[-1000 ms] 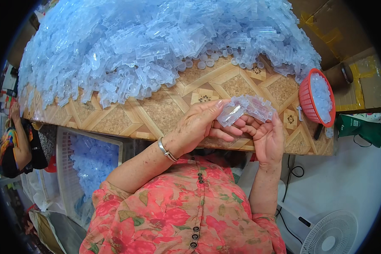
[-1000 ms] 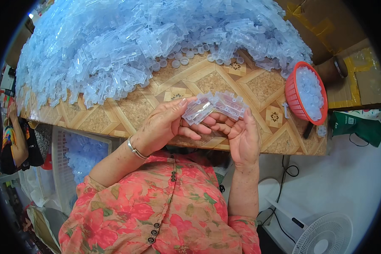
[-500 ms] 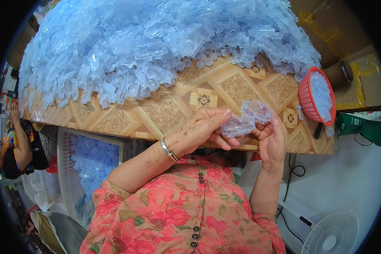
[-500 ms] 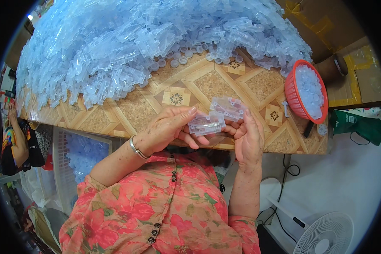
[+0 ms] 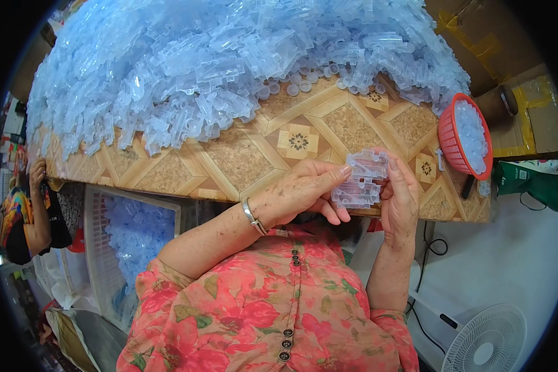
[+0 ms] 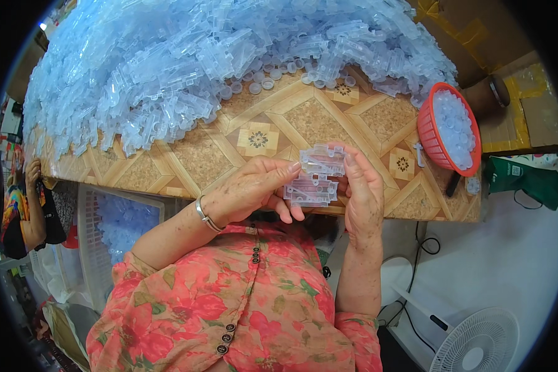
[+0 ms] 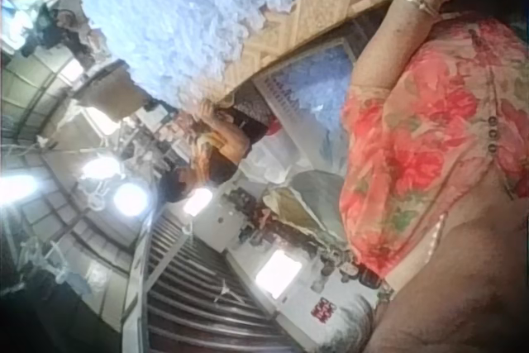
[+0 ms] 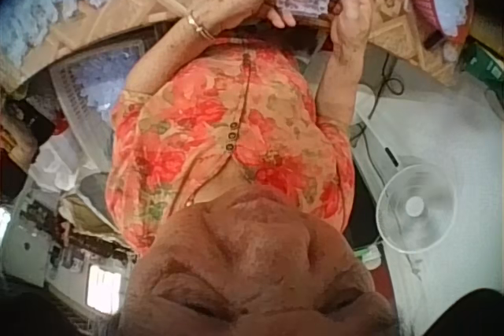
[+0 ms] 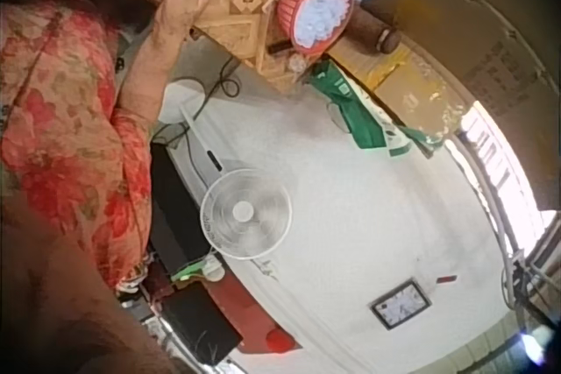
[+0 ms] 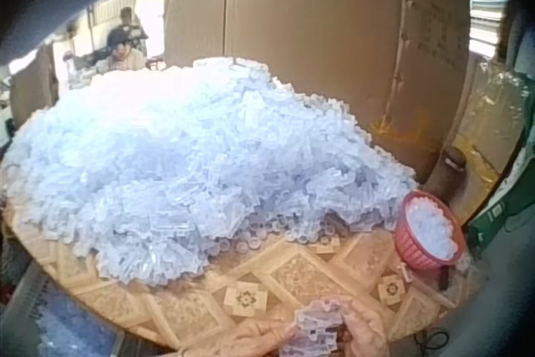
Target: The person sits on the floor and assembles small translucent plastic components by hand. They pick up individual parts from a large pile, fit them together, and place the assembled units into a red basket.
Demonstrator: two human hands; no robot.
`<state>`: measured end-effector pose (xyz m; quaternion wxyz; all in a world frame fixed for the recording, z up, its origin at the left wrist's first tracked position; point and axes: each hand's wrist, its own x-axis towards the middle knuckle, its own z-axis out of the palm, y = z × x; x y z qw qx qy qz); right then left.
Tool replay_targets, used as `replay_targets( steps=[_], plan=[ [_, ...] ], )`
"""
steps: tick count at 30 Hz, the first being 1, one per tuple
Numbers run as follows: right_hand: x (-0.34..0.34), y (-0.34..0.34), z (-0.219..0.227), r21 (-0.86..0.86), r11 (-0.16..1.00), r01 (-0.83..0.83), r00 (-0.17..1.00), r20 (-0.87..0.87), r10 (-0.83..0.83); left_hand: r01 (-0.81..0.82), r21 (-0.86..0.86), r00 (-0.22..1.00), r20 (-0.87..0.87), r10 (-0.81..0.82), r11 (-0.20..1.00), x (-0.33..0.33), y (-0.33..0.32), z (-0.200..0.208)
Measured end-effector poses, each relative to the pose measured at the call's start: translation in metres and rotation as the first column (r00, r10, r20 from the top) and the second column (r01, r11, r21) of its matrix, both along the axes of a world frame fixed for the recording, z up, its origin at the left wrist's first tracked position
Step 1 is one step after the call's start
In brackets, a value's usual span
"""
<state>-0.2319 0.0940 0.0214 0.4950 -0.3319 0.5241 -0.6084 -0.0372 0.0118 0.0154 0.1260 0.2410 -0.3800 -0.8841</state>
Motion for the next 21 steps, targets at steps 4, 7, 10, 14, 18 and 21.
replay_targets(
  steps=[4,7,10,14,18,21],
  plan=[
    [-0.005,0.004,0.000,-0.001,1.000,0.019,0.997,-0.075,-0.019,0.034,-0.026,0.999,0.041,-0.033,0.999,-0.006,0.001,-0.002],
    [-0.006,0.004,0.006,0.006,0.999,0.039,0.997,-0.062,-0.038,0.014,-0.041,1.000,0.026,-0.013,0.999,-0.012,0.002,0.004],
    [-0.015,0.004,0.003,-0.042,0.995,0.086,0.975,-0.204,-0.093,0.128,-0.142,0.985,0.130,-0.110,0.982,-0.023,-0.004,0.014],
    [-0.042,-0.004,-0.005,-0.036,0.986,0.164,0.913,-0.372,-0.165,0.118,-0.315,0.984,0.168,-0.067,0.942,-0.049,-0.008,-0.014],
    [-0.061,-0.011,-0.006,-0.180,0.935,0.305,0.733,-0.582,-0.352,0.114,-0.887,0.968,0.200,0.150,0.448,-0.058,-0.005,0.013],
    [-0.063,-0.014,-0.001,-0.152,0.944,0.293,0.699,-0.640,-0.320,-0.020,-0.969,0.954,0.055,0.294,0.246,-0.061,-0.006,0.005]
  ],
)
